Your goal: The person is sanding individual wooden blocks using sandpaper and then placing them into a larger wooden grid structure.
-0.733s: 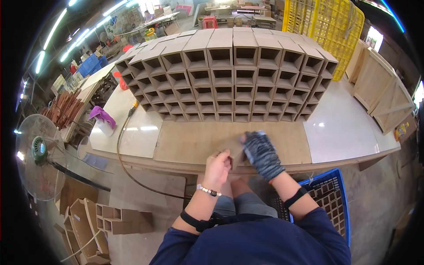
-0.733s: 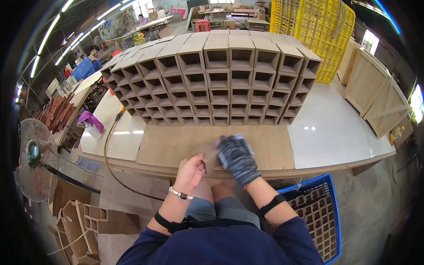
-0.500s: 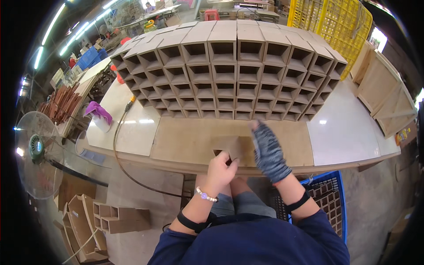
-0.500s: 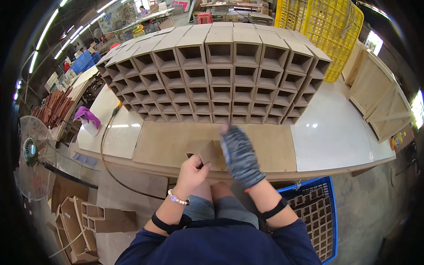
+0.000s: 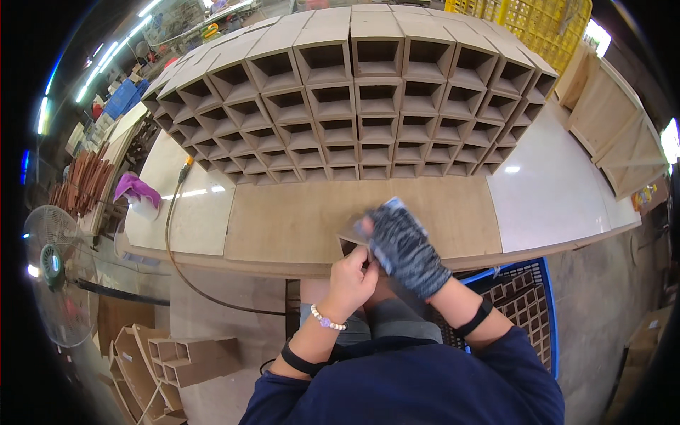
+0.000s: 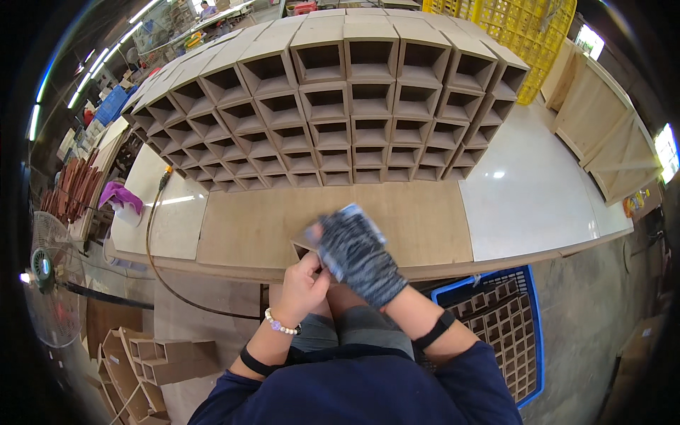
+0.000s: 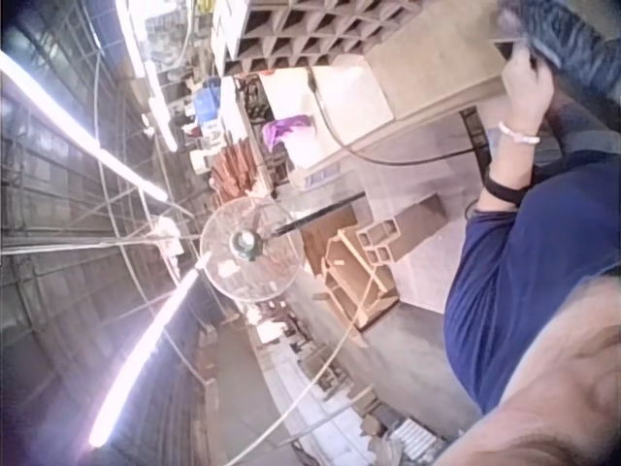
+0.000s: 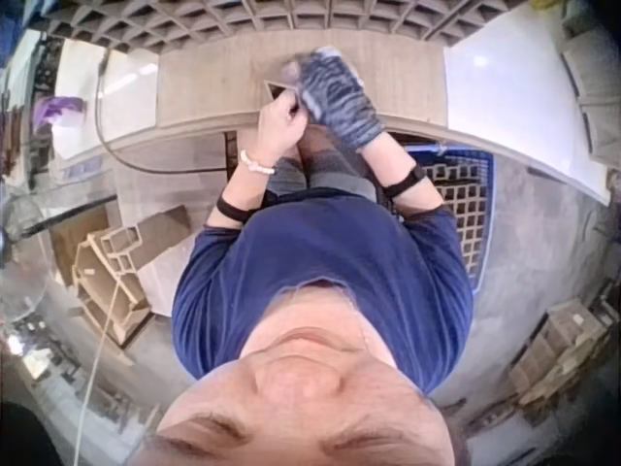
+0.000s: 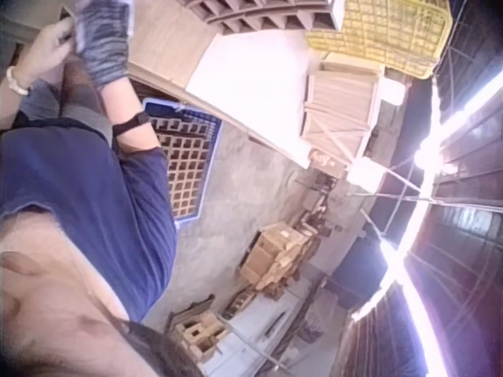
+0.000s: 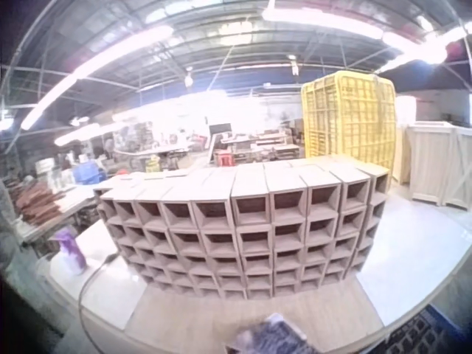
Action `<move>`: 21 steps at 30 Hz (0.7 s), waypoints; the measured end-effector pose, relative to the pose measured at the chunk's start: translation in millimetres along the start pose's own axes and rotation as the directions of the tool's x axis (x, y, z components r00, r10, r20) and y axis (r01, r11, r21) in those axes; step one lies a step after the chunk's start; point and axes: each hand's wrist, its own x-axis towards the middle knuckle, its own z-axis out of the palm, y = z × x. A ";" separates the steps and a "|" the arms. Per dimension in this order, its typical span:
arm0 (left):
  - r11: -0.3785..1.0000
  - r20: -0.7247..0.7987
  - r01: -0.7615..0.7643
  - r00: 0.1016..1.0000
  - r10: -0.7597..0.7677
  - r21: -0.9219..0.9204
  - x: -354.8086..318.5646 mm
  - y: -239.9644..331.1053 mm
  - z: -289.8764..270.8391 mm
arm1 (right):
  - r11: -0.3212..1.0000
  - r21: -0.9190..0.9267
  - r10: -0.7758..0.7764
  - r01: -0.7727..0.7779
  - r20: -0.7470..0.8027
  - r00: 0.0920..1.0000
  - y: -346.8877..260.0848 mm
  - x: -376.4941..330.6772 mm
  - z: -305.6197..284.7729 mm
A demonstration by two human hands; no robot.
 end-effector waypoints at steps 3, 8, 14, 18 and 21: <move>0.988 0.094 0.022 0.995 -0.037 0.151 1.3 11.4 -4.7 | 0.964 -0.205 0.182 -0.167 0.060 0.981 48.4 -10.7 12.2; 0.991 0.070 -0.049 0.997 0.040 0.126 -2.9 5.3 0.5 | 0.998 0.054 -0.040 0.042 -0.039 0.998 -10.5 -7.8 -14.1; 0.991 0.090 0.014 0.996 -0.027 0.135 -2.9 14.0 -6.1 | 0.962 -0.103 0.265 -0.253 0.128 0.956 36.0 -10.9 6.5; 0.997 0.073 0.048 0.996 -0.053 0.058 2.0 12.9 -4.1 | 0.999 0.003 0.053 -0.052 -0.038 0.998 -1.5 -9.5 -10.3; 1.000 0.023 -0.016 1.000 0.016 -0.003 -0.2 8.1 -1.3 | 0.992 -0.014 -0.128 0.127 -0.066 0.990 -20.9 -17.7 -2.0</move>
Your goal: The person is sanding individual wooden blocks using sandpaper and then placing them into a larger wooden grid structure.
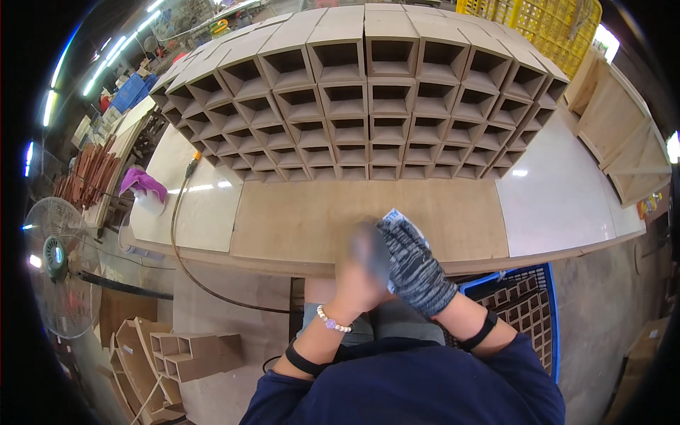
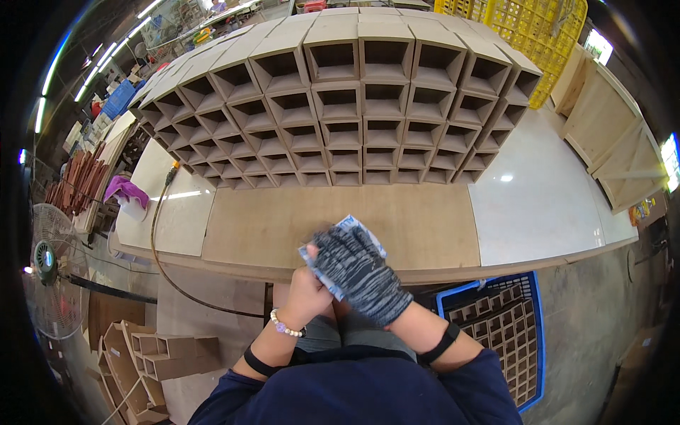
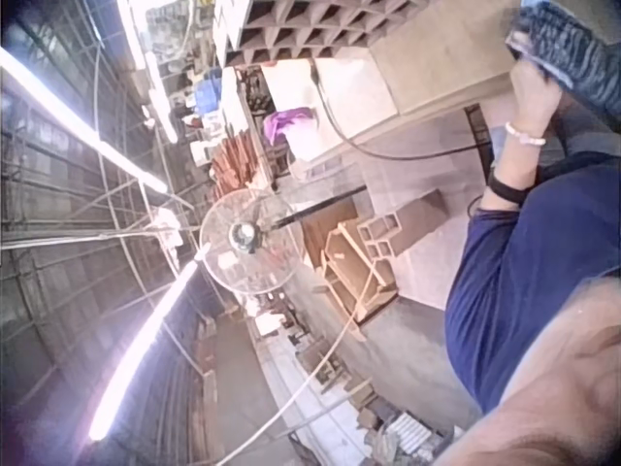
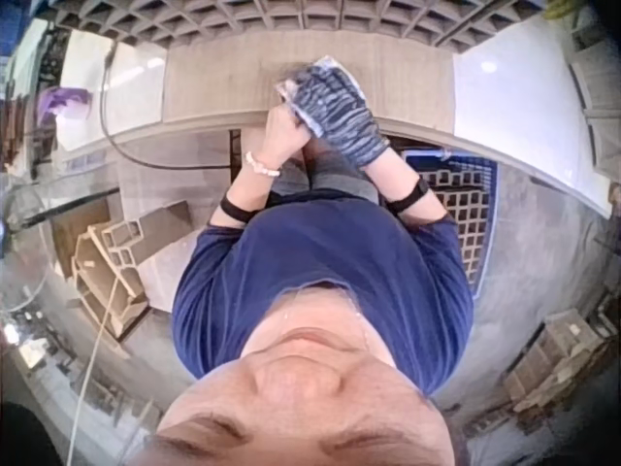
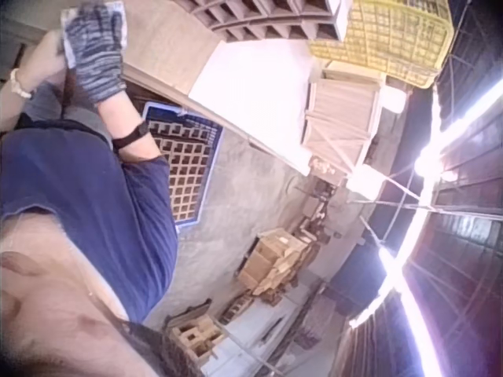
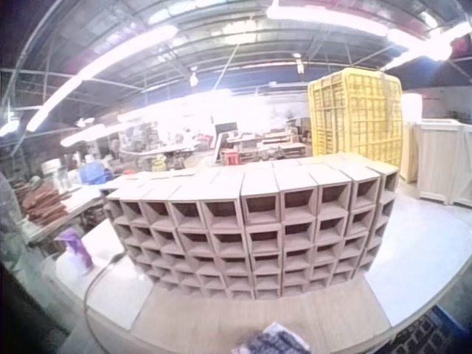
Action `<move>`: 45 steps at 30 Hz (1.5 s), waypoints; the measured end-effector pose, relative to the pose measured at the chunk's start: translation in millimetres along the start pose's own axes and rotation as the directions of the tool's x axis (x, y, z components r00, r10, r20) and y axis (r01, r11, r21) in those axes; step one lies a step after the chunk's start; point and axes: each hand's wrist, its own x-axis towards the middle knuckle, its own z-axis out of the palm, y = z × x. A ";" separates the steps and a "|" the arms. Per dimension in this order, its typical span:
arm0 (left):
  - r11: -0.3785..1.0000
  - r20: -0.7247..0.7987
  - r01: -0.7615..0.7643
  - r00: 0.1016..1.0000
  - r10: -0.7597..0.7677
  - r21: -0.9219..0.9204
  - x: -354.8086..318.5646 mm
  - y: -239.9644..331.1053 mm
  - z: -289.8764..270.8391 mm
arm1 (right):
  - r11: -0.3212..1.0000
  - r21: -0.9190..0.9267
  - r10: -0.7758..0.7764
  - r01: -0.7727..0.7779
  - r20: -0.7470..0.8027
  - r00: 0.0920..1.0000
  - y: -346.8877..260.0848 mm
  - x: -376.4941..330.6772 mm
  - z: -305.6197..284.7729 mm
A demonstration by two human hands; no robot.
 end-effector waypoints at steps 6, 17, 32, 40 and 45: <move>0.993 0.062 0.058 0.996 -0.064 0.104 2.2 4.7 -9.0 | 0.927 -0.224 0.343 -0.302 0.171 0.924 43.8 -2.1 2.8; 0.997 0.065 0.074 0.995 -0.075 0.019 1.7 -0.4 -12.0 | 0.903 -0.265 0.360 -0.338 0.039 0.932 63.0 -18.5 19.9; 0.899 -0.017 0.289 0.950 -0.312 -0.327 4.3 12.6 -19.2 | 0.864 0.015 0.499 -0.504 -0.164 0.851 53.4 -8.7 -15.4; 0.985 -0.064 -0.022 0.997 0.034 0.173 -7.8 -4.8 -3.2 | 0.996 0.055 0.053 -0.067 0.227 0.972 17.2 18.0 -3.4; 0.935 -0.062 -0.166 0.979 0.194 0.314 -7.3 -6.3 1.3 | 0.957 -0.185 0.225 -0.225 -0.025 0.974 36.3 6.6 2.3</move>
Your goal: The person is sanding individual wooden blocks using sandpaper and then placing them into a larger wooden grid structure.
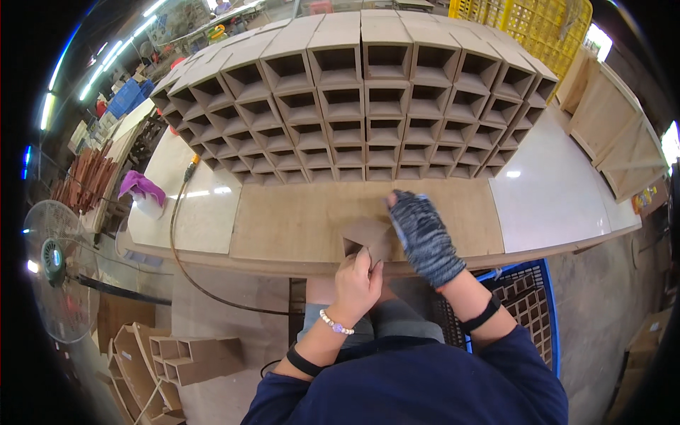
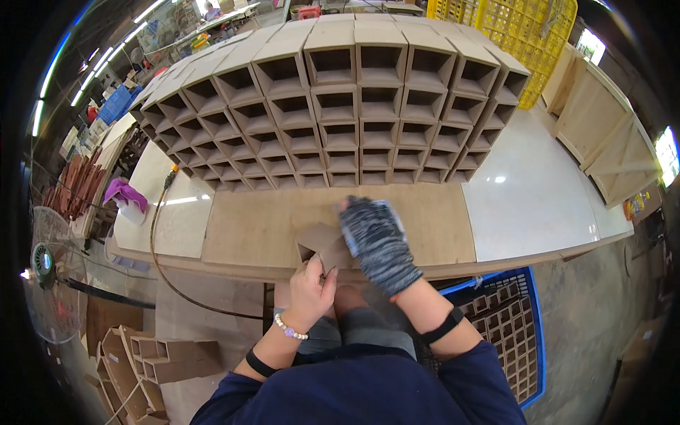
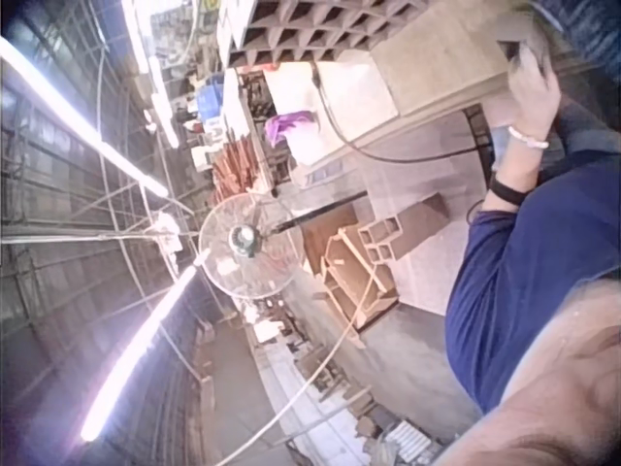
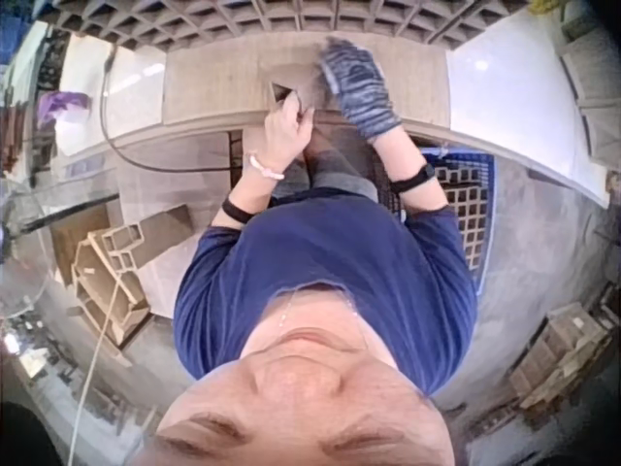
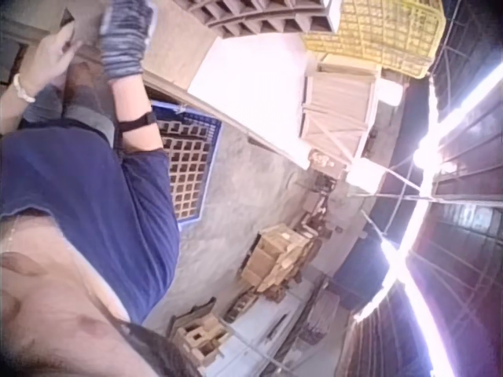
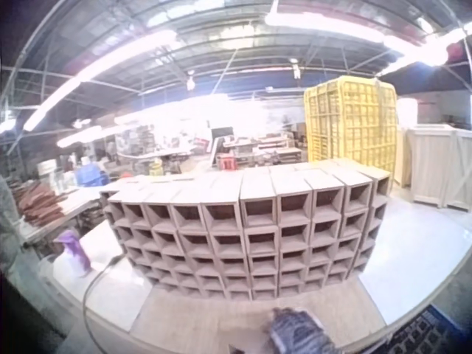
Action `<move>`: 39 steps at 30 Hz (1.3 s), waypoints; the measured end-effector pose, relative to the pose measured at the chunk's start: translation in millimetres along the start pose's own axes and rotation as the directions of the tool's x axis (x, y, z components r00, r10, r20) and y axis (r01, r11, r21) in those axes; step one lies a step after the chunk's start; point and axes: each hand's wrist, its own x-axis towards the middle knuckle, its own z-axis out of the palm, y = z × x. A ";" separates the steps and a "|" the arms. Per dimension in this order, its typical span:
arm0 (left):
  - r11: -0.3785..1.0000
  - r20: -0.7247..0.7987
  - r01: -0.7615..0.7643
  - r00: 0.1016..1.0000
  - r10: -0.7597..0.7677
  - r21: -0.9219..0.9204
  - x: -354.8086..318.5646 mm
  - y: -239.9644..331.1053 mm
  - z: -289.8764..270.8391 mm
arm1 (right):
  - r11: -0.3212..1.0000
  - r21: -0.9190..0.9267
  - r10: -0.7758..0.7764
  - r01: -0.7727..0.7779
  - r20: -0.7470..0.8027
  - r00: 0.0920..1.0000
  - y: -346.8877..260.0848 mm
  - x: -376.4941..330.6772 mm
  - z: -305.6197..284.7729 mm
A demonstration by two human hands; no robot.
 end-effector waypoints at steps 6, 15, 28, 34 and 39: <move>0.996 0.006 -0.086 0.996 0.087 -0.031 -5.3 -0.3 -2.4 | 0.970 0.244 -0.047 0.020 0.105 0.993 -14.0 -1.3 2.1; 0.995 0.001 -0.099 0.995 0.099 0.000 -4.7 4.1 -4.0 | 0.938 0.291 -0.199 0.187 0.012 0.980 -34.7 -16.6 -9.4; 0.992 0.044 -0.127 0.991 0.126 0.027 -7.7 2.3 -1.8 | 0.958 0.285 -0.026 -0.031 0.193 0.981 -16.0 -9.4 -6.8; 0.996 0.048 -0.087 0.995 0.086 0.015 -6.0 1.8 -3.1 | 1.000 0.026 -0.018 0.014 0.135 0.991 -5.7 -6.7 -7.0; 0.992 0.074 0.042 0.997 -0.033 -0.120 -10.4 -3.2 -6.7 | 0.941 0.317 -0.165 0.120 0.119 0.979 -15.8 -21.3 9.8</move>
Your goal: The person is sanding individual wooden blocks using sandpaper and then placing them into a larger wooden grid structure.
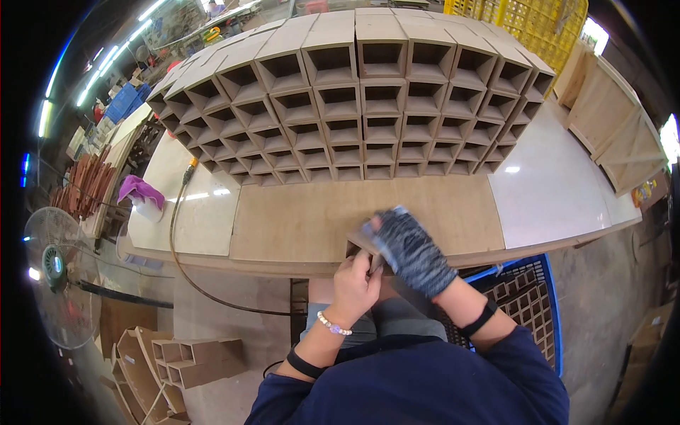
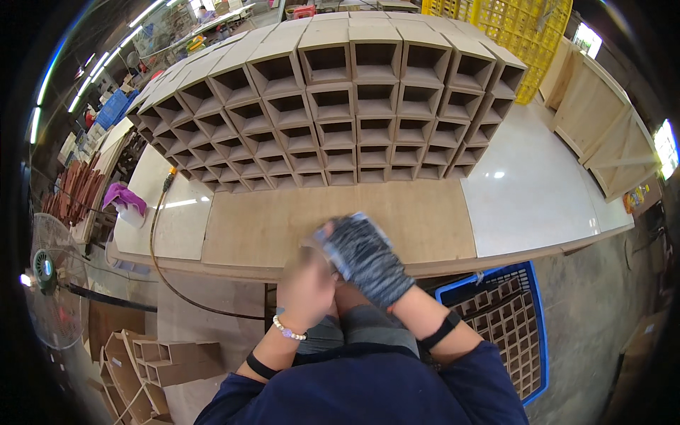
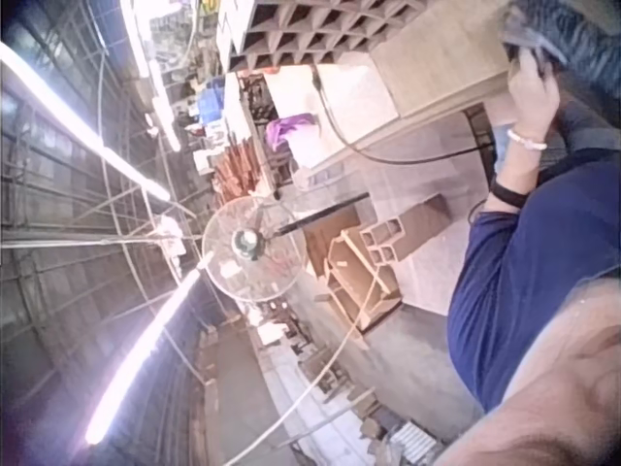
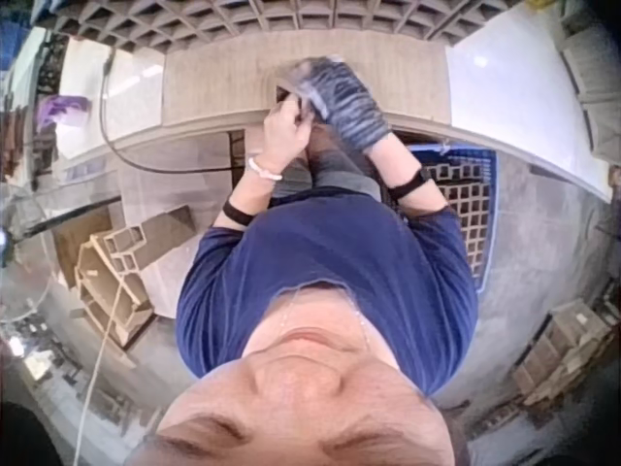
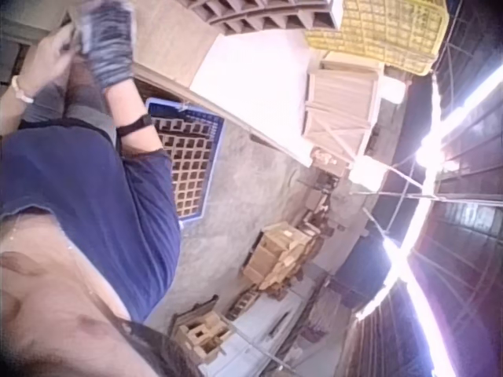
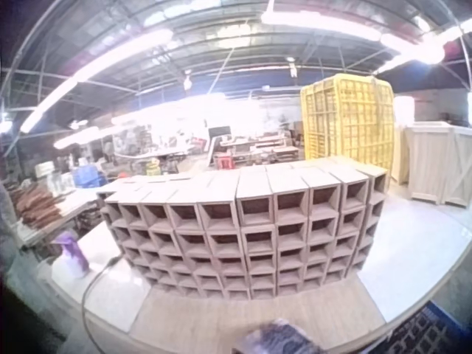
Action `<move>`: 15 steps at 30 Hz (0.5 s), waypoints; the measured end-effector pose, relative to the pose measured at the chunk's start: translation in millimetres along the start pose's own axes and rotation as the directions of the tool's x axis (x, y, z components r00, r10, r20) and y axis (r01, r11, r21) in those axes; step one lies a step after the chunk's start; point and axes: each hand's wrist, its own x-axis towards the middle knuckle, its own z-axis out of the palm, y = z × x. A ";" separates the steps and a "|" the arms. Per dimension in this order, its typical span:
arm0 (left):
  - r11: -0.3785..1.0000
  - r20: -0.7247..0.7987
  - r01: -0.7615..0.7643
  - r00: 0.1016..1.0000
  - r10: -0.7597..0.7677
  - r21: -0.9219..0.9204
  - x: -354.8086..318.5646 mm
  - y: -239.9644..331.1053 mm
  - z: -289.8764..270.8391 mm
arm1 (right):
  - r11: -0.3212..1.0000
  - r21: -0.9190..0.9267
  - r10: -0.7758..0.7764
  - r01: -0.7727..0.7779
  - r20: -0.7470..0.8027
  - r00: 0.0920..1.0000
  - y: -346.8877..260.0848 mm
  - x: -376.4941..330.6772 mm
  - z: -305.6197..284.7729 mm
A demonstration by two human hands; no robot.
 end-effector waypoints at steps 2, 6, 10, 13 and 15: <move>0.988 0.014 0.134 0.991 -0.133 -0.076 1.3 5.8 -0.9 | 0.934 -0.285 0.244 -0.217 0.063 0.968 35.4 -4.6 4.1; 0.715 0.016 0.300 0.927 -0.375 -0.631 6.9 6.6 -10.3 | 0.883 -0.340 0.311 -0.323 -0.091 0.946 36.9 -13.8 -14.9; 0.428 0.064 0.370 0.813 -0.579 -0.824 16.5 -2.5 -14.0 | 0.881 0.024 0.465 -0.472 -0.223 0.857 24.7 -3.9 -30.6; 0.703 -0.031 0.289 0.914 -0.404 -0.650 15.0 3.7 -8.2 | 0.890 0.095 0.453 -0.447 -0.307 0.837 15.6 3.7 -37.3; 0.849 -0.060 0.275 0.940 -0.336 -0.451 16.8 15.3 -10.8 | 0.952 -0.248 0.096 -0.179 -0.312 0.945 0.2 14.1 -41.5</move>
